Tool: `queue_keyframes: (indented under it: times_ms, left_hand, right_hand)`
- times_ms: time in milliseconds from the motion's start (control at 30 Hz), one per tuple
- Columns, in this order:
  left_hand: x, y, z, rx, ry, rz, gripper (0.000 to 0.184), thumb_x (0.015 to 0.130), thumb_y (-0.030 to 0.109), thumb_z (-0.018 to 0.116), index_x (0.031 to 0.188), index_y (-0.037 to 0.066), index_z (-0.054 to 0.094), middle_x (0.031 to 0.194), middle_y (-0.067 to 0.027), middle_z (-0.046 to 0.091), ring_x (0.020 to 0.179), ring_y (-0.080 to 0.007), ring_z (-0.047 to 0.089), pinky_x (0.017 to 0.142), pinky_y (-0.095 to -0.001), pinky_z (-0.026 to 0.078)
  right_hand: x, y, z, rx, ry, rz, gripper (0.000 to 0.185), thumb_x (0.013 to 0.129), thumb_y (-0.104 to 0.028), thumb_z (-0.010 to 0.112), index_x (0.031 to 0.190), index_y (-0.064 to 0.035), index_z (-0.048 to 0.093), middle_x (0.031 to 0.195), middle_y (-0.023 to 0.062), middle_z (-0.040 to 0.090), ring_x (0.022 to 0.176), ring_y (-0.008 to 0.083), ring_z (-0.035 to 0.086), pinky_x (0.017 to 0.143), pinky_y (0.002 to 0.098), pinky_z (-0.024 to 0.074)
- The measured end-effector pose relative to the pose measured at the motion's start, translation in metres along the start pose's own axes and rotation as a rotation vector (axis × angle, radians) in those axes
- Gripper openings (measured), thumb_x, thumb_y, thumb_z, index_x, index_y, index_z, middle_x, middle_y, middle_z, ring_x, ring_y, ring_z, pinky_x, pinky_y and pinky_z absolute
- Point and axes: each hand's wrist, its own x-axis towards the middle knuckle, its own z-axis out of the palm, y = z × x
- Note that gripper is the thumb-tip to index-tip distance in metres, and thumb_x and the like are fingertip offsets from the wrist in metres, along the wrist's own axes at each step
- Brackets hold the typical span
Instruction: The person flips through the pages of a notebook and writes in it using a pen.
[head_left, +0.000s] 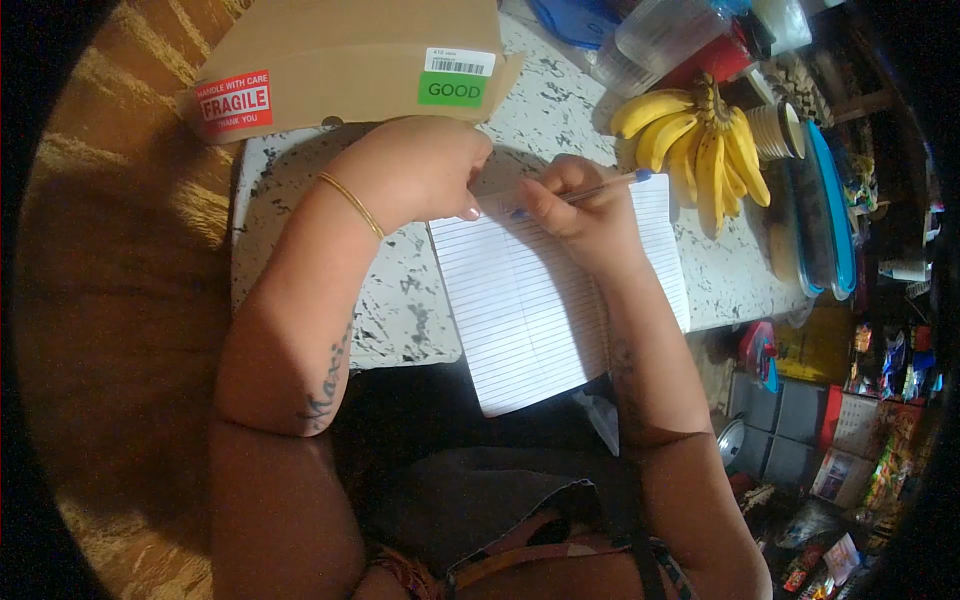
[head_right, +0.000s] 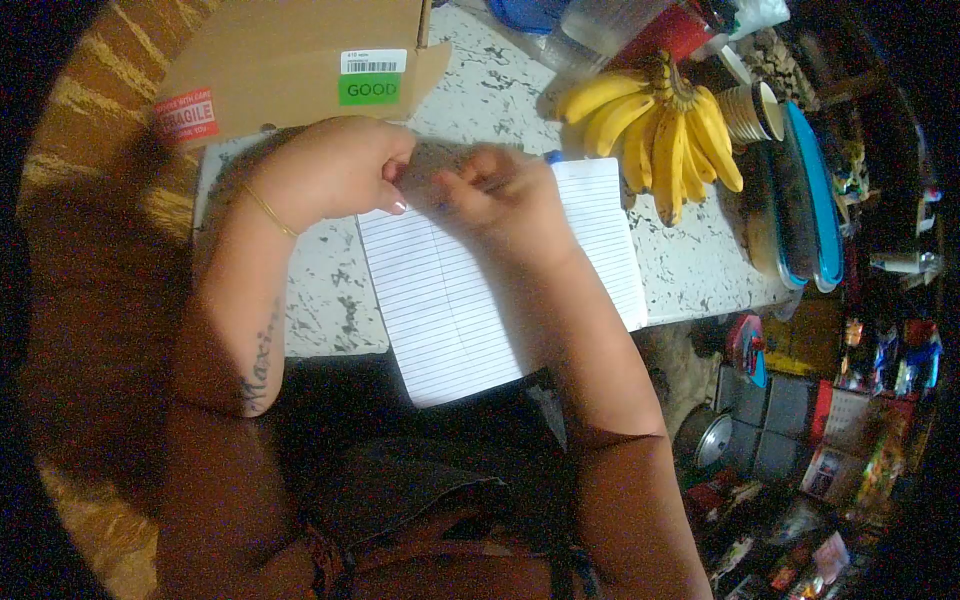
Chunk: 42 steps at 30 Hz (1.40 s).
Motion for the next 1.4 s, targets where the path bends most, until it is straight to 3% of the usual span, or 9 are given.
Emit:
queue_keyframes:
  times_ms: [100,300,500,700,1400]
  left_hand:
    - [0.002,-0.002,0.002,0.033,0.014,0.015,0.033,0.068,0.019,0.084,0.082,0.004,0.059,0.075,-0.0139,0.064,0.072,-0.0307,0.064,0.065,-0.0406,0.048]
    - [0.000,0.002,-0.003,0.044,-0.016,-0.003,0.033,0.068,0.019,0.085,0.081,0.004,0.058,0.074,-0.0136,0.064,0.071,-0.0310,0.063,0.064,-0.0403,0.047]
    - [0.001,-0.002,0.003,0.013,0.006,0.010,0.033,0.069,0.018,0.084,0.079,0.004,0.056,0.072,-0.0131,0.062,0.069,-0.0305,0.061,0.063,-0.0404,0.047]
    - [0.001,0.000,-0.001,0.029,-0.010,0.007,0.033,0.068,0.018,0.084,0.079,0.004,0.056,0.073,-0.0133,0.062,0.069,-0.0307,0.061,0.063,-0.0407,0.047]
    - [0.000,-0.001,0.001,0.028,0.009,0.008,0.031,0.068,0.017,0.083,0.078,0.005,0.056,0.071,-0.0125,0.060,0.066,-0.0291,0.059,0.060,-0.0411,0.046]
  right_hand:
    - [0.003,0.001,-0.001,-0.190,0.006,-0.064,0.023,0.086,-0.017,0.075,0.076,-0.0021,0.060,0.068,0.0001,0.059,0.065,0.0086,0.049,0.058,0.0276,0.0443]
    - [0.002,0.001,-0.004,-0.116,-0.062,-0.040,0.024,0.086,-0.018,0.075,0.077,-0.0010,0.060,0.066,0.0008,0.058,0.064,0.0098,0.049,0.058,0.0283,0.0438]
    - [0.003,-0.004,0.000,-0.183,0.010,-0.062,0.024,0.086,-0.019,0.074,0.076,-0.0012,0.061,0.067,-0.0009,0.058,0.065,0.0088,0.050,0.057,0.0282,0.0433]
    - [0.002,-0.003,-0.001,-0.104,0.007,-0.022,0.023,0.086,-0.018,0.073,0.077,0.0009,0.062,0.069,0.0030,0.060,0.068,0.0106,0.052,0.061,0.0285,0.0468]
    - [0.004,-0.003,-0.006,-0.214,-0.013,-0.116,0.023,0.088,-0.017,0.071,0.077,0.0016,0.061,0.066,0.0059,0.060,0.064,0.0111,0.050,0.058,0.0294,0.0438]
